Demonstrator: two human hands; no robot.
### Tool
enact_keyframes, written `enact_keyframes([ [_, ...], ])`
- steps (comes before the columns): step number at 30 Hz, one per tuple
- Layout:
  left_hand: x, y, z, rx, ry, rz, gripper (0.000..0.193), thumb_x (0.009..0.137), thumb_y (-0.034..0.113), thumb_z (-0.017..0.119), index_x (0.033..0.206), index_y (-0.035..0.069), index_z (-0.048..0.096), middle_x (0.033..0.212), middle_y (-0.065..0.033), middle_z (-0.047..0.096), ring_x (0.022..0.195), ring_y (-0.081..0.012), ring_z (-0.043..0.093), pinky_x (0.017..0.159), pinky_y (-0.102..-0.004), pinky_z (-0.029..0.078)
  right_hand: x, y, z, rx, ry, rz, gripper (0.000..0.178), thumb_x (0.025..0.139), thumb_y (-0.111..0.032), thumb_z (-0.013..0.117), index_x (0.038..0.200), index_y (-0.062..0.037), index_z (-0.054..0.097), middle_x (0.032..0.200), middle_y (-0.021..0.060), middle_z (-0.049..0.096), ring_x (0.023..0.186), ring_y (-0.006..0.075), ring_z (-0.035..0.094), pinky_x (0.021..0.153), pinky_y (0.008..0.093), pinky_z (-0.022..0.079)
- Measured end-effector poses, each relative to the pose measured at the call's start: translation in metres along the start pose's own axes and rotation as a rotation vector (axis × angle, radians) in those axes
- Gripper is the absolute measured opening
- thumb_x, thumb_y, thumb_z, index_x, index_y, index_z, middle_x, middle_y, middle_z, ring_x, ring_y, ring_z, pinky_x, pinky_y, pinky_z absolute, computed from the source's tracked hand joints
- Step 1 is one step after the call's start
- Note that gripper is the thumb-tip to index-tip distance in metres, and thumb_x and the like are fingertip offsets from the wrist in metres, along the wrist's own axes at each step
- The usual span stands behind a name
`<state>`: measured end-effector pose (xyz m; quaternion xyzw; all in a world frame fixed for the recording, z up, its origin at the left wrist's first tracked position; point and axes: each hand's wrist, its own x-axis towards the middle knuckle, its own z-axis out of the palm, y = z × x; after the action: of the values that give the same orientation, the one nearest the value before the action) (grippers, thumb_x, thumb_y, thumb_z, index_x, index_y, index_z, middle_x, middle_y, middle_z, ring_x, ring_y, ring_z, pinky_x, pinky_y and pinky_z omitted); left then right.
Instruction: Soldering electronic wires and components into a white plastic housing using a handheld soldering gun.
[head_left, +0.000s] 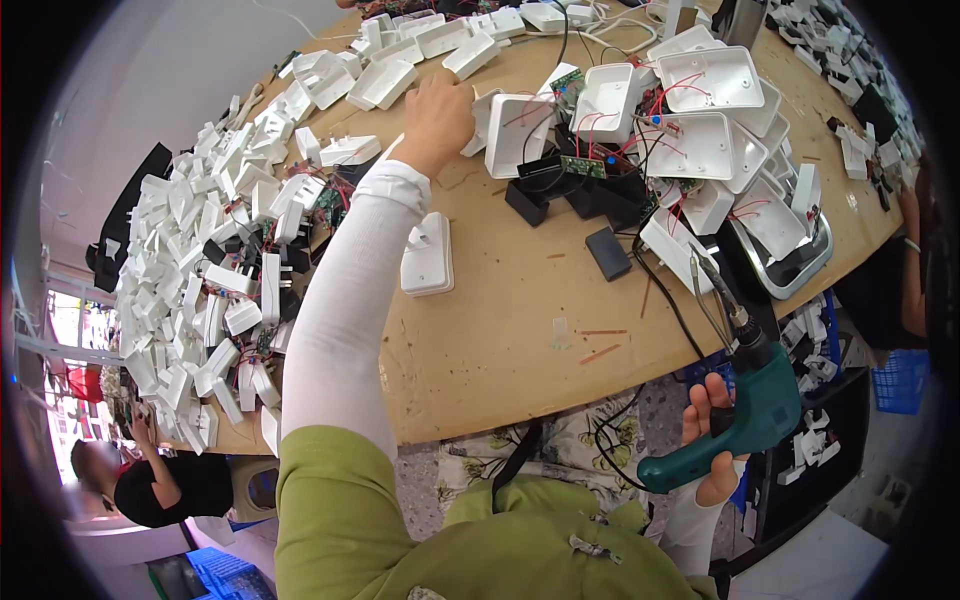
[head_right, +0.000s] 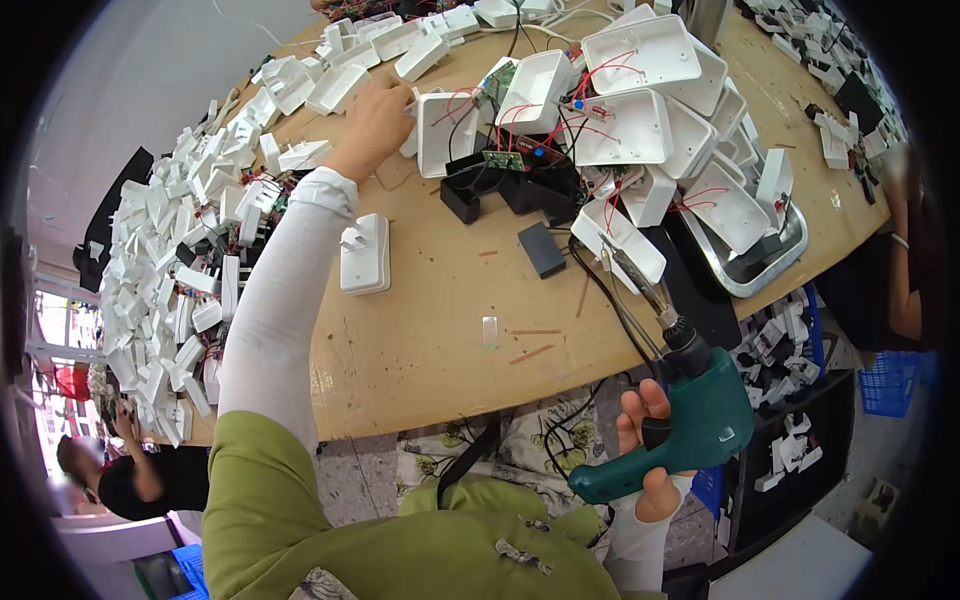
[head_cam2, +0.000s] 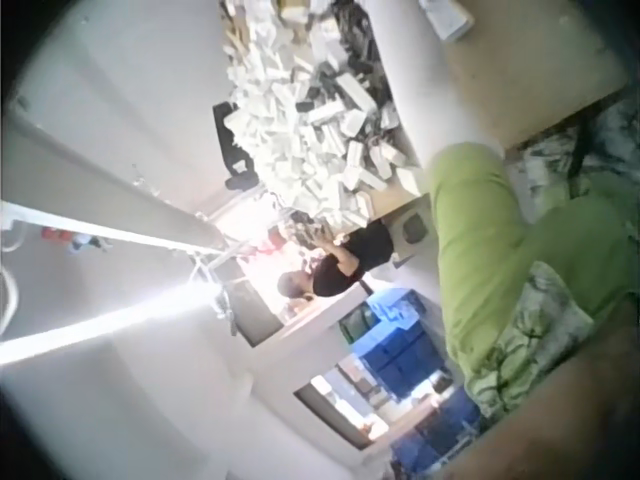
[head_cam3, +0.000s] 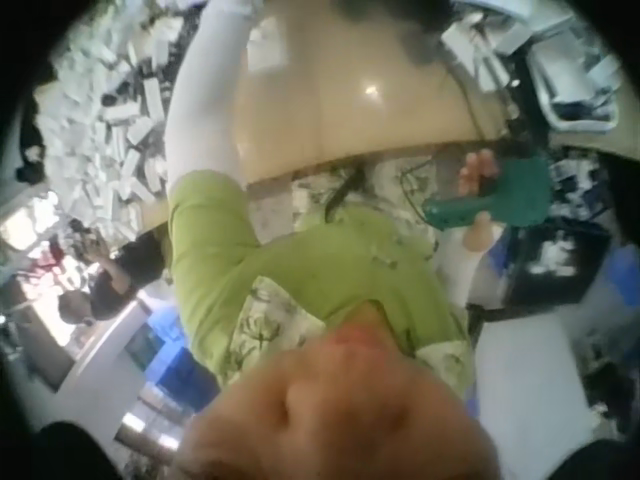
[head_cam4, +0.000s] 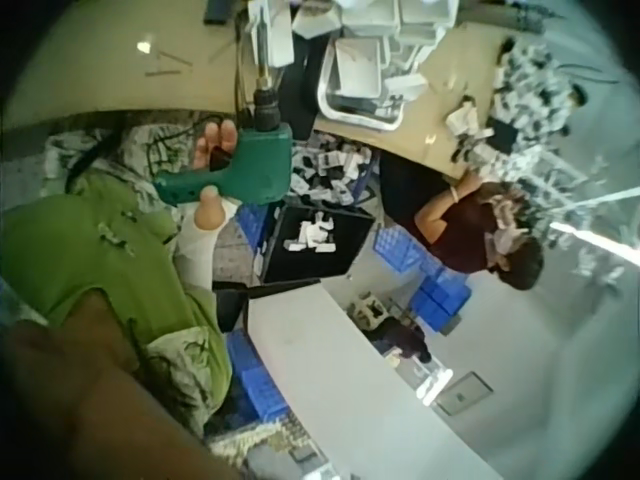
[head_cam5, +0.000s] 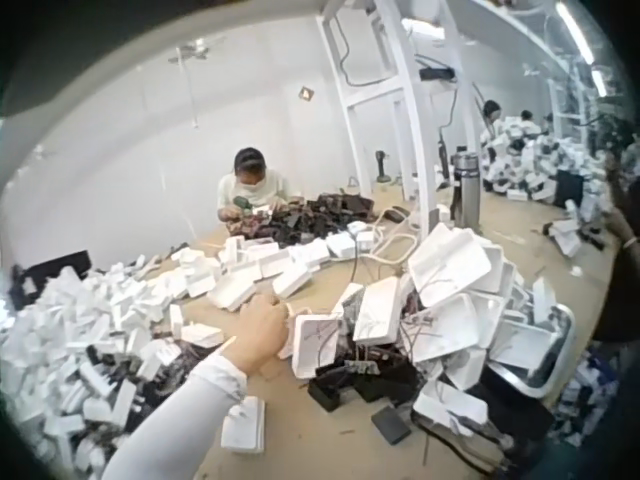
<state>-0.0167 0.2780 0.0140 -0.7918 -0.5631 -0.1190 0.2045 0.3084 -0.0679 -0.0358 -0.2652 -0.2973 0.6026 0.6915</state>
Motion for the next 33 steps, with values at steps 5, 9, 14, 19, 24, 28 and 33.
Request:
enact_keyframes([
  [5,-0.007,-0.003,-0.013,0.111,0.154,0.040,0.015,0.076,0.012,0.055,0.088,0.005,0.056,0.087,-0.0115,0.058,0.088,-0.0287,0.056,0.072,-0.0421,0.043,0.000,0.003,0.003,0.018,-0.001,0.015,0.073,0.080,-0.021,0.066,0.135,-0.0003,0.023,0.137,0.0238,0.029,0.124,0.0305,0.038,0.102,0.0368,0.036],
  [9,-0.027,-0.010,-0.063,-0.149,0.236,-0.148,0.018,0.084,0.014,0.050,0.098,0.003,0.048,0.087,-0.0174,0.058,0.078,-0.0355,0.057,0.069,-0.0446,0.045,-0.003,0.002,0.001,0.010,-0.038,0.009,0.073,0.081,-0.022,0.065,0.136,-0.0005,0.022,0.137,0.0233,0.029,0.124,0.0299,0.039,0.103,0.0364,0.036],
  [14,-0.086,0.005,-0.117,-0.795,0.260,-0.376,0.032,0.084,0.010,0.048,0.114,0.000,0.048,0.096,-0.0197,0.058,0.083,-0.0283,0.058,0.070,-0.0343,0.047,-0.007,0.005,0.007,0.021,-0.048,0.023,0.073,0.082,-0.022,0.064,0.137,-0.0003,0.021,0.138,0.0234,0.028,0.124,0.0293,0.039,0.103,0.0358,0.035],
  [19,-0.177,0.048,-0.119,-0.723,0.058,-0.163,0.029,0.082,0.008,0.052,0.110,-0.001,0.053,0.096,-0.0177,0.055,0.081,-0.0287,0.057,0.071,-0.0360,0.046,-0.009,0.008,0.013,0.067,-0.104,0.043,0.075,0.082,-0.021,0.063,0.137,-0.0003,0.017,0.139,0.0235,0.025,0.125,0.0301,0.036,0.104,0.0353,0.034],
  [24,-0.218,0.083,-0.120,-0.642,-0.155,-0.245,0.034,0.082,0.009,0.054,0.115,0.002,0.050,0.100,-0.0175,0.055,0.090,-0.0294,0.055,0.079,-0.0343,0.044,-0.011,0.014,0.023,0.049,-0.107,0.056,0.075,0.082,-0.023,0.064,0.136,0.0013,0.018,0.137,0.0256,0.026,0.125,0.0315,0.036,0.105,0.0359,0.034],
  [28,-0.216,0.074,-0.135,-0.658,-0.210,-0.185,0.039,0.079,0.012,0.059,0.116,0.001,0.049,0.103,-0.0180,0.055,0.092,-0.0294,0.055,0.079,-0.0348,0.045,-0.014,0.016,0.028,0.021,-0.138,0.072,0.075,0.081,-0.024,0.065,0.136,0.0018,0.020,0.136,0.0256,0.028,0.125,0.0314,0.037,0.104,0.0362,0.035],
  [33,-0.229,0.072,-0.130,-0.731,-0.260,-0.045,0.045,0.075,0.016,0.067,0.114,0.002,0.052,0.102,-0.0142,0.057,0.092,-0.0249,0.057,0.079,-0.0349,0.046,-0.022,0.017,0.031,-0.011,-0.094,0.075,0.075,0.081,-0.025,0.065,0.135,0.0016,0.021,0.135,0.0256,0.030,0.123,0.0311,0.039,0.103,0.0361,0.036],
])
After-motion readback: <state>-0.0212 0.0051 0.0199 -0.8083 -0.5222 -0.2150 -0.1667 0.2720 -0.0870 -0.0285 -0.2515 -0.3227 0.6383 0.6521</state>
